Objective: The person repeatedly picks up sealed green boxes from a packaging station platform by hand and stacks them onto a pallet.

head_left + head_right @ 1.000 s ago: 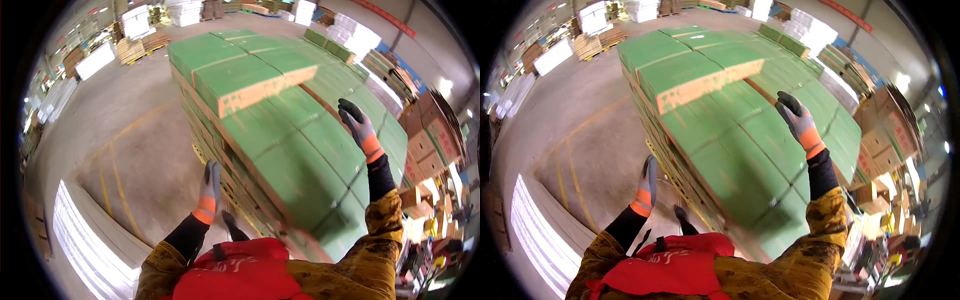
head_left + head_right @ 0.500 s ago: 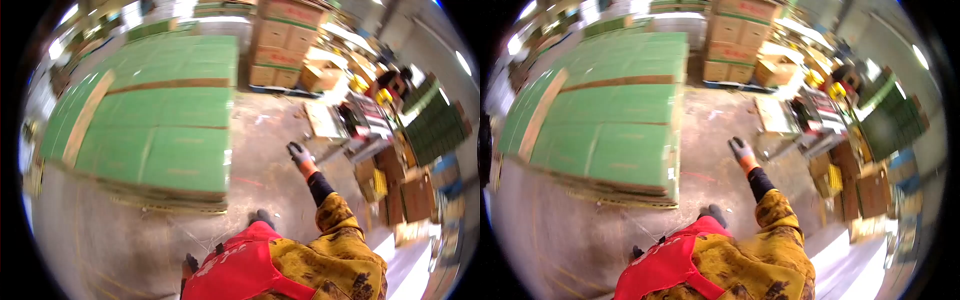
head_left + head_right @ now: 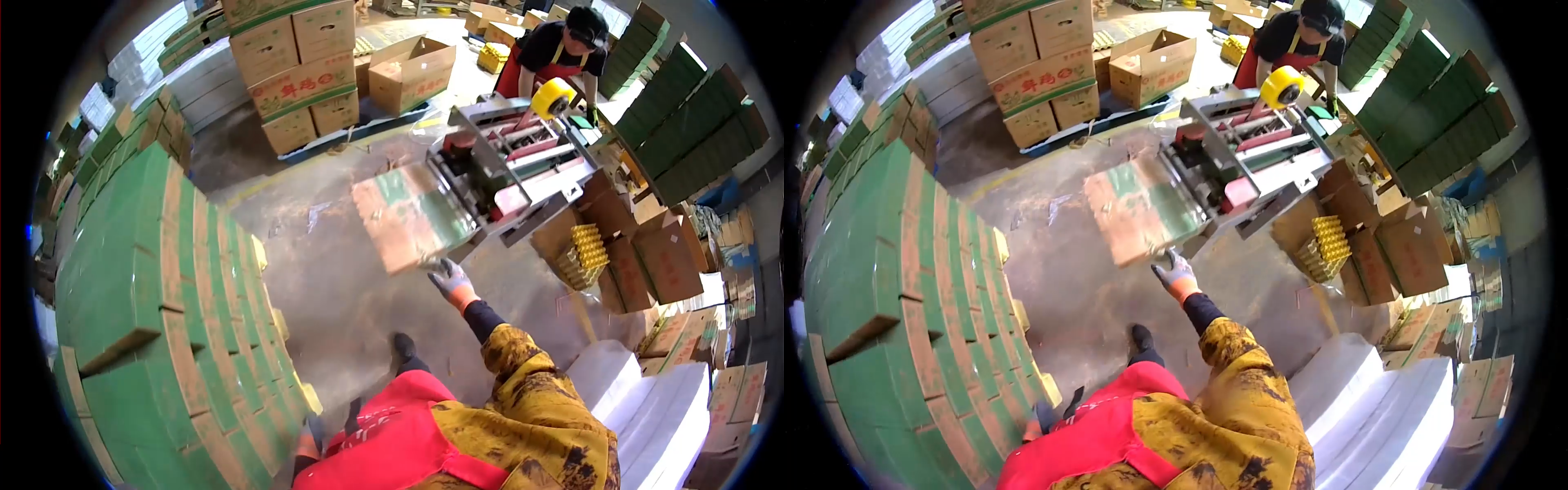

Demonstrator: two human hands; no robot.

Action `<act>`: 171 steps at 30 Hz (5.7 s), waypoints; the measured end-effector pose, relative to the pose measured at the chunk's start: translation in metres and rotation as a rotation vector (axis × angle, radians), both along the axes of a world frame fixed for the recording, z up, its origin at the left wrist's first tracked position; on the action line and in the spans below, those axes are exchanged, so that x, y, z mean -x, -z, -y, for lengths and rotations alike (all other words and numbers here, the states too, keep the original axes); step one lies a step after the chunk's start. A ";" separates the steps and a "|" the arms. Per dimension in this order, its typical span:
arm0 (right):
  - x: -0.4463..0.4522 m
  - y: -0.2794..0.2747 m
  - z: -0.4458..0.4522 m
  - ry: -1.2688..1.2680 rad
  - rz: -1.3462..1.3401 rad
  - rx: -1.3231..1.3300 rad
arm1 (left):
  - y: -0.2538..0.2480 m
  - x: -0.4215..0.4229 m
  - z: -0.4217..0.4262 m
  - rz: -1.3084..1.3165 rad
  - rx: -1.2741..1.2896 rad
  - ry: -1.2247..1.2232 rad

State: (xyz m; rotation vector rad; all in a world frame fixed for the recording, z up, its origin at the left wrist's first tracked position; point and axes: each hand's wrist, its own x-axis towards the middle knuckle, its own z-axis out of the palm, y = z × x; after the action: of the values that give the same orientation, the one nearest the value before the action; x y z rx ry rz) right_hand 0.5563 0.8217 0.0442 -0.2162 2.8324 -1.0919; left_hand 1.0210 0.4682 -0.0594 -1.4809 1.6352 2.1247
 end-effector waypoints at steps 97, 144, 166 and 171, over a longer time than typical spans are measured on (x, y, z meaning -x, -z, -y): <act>0.123 0.002 -0.028 0.384 0.231 0.280 | -0.086 0.558 -0.053 -0.064 -0.249 0.202; 0.217 0.024 -0.010 0.409 0.266 0.660 | -0.111 0.587 0.130 -0.076 -0.199 0.140; 0.281 -0.053 0.007 -0.052 0.562 1.062 | -0.264 0.507 0.146 -0.363 0.262 -0.041; 0.290 -0.169 0.174 -0.608 0.509 1.132 | -0.409 0.331 0.145 -0.597 0.363 -0.479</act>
State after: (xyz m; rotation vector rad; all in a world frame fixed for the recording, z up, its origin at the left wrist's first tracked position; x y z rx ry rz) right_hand 0.2664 0.6474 0.2133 -0.6751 1.3087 -2.0094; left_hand 0.6896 0.3235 0.3498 -1.5476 2.1194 2.8686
